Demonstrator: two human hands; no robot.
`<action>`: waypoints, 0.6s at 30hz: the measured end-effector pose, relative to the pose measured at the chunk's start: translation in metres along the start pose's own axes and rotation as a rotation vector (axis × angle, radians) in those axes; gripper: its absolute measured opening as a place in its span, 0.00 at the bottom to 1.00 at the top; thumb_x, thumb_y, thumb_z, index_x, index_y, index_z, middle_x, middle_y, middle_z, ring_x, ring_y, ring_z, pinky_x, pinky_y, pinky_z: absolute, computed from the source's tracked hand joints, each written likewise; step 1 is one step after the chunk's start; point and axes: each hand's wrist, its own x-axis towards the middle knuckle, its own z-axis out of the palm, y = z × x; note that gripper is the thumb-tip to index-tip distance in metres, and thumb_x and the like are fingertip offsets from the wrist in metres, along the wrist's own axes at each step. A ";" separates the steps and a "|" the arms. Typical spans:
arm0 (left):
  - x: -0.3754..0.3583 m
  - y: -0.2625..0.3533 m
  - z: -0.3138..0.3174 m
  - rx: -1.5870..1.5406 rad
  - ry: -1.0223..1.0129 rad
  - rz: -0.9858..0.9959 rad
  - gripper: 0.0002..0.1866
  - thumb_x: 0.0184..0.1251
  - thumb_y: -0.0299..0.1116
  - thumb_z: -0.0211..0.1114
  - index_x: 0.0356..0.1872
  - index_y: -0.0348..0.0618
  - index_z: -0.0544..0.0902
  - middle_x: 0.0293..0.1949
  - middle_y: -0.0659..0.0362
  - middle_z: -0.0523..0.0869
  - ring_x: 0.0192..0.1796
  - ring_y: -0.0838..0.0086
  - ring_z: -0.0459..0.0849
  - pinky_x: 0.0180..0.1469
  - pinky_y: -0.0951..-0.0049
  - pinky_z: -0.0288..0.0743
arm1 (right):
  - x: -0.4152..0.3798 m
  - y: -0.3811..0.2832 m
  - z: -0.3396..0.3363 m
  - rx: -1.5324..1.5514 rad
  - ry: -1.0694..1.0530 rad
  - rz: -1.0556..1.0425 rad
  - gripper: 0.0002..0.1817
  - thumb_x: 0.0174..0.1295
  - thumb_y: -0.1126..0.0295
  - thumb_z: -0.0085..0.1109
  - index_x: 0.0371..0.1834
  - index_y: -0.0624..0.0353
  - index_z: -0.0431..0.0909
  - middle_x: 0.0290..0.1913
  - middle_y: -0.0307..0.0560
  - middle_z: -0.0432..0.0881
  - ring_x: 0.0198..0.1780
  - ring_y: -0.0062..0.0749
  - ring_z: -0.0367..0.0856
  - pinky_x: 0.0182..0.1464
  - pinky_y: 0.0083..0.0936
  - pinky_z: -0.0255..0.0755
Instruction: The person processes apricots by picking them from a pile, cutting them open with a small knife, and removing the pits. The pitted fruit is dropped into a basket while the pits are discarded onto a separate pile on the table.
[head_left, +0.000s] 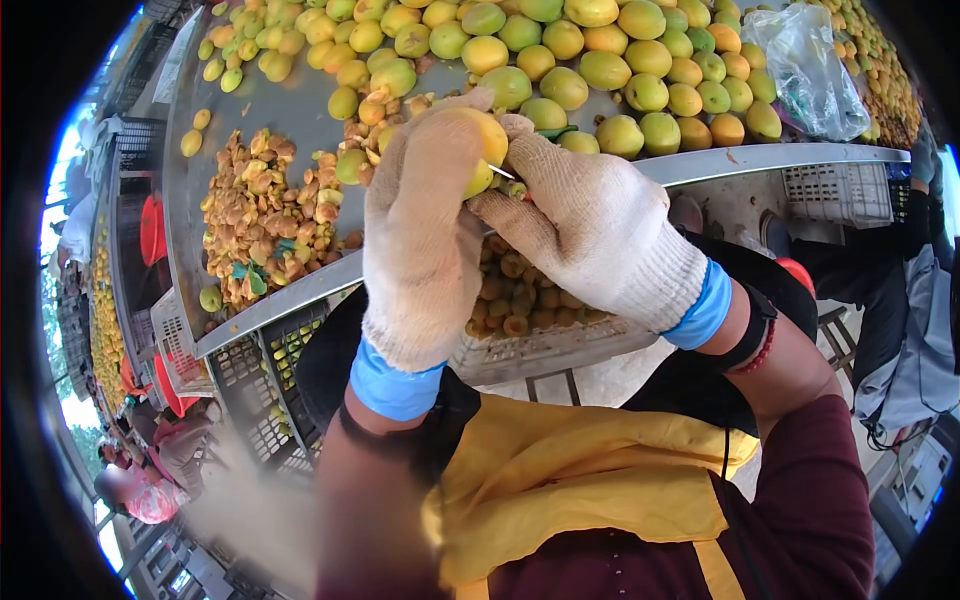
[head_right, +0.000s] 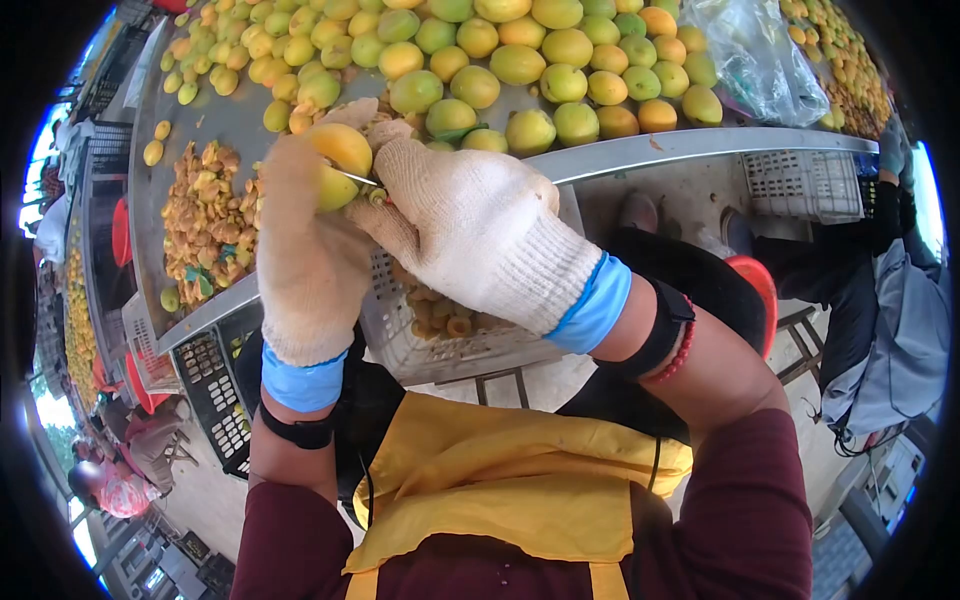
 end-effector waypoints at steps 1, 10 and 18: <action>0.002 -0.002 0.000 0.039 0.043 -0.004 0.25 0.83 0.45 0.58 0.65 0.33 0.79 0.59 0.51 0.85 0.63 0.65 0.83 0.70 0.65 0.73 | 0.000 -0.003 -0.001 -0.137 -0.015 0.019 0.26 0.73 0.55 0.65 0.64 0.64 0.79 0.31 0.58 0.86 0.34 0.51 0.89 0.34 0.34 0.81; 0.006 0.003 0.001 -0.278 -0.055 -0.082 0.21 0.80 0.40 0.58 0.62 0.32 0.79 0.57 0.52 0.84 0.60 0.66 0.81 0.68 0.64 0.72 | 0.005 0.014 -0.020 0.609 0.076 0.304 0.23 0.70 0.53 0.68 0.56 0.60 0.82 0.29 0.45 0.83 0.32 0.31 0.86 0.37 0.32 0.81; 0.005 -0.001 -0.006 -0.242 -0.269 -0.105 0.32 0.73 0.39 0.59 0.73 0.29 0.72 0.59 0.53 0.82 0.56 0.68 0.79 0.64 0.68 0.70 | 0.014 0.014 -0.020 0.715 -0.015 0.245 0.23 0.71 0.49 0.67 0.53 0.60 0.84 0.30 0.46 0.86 0.27 0.27 0.84 0.29 0.25 0.75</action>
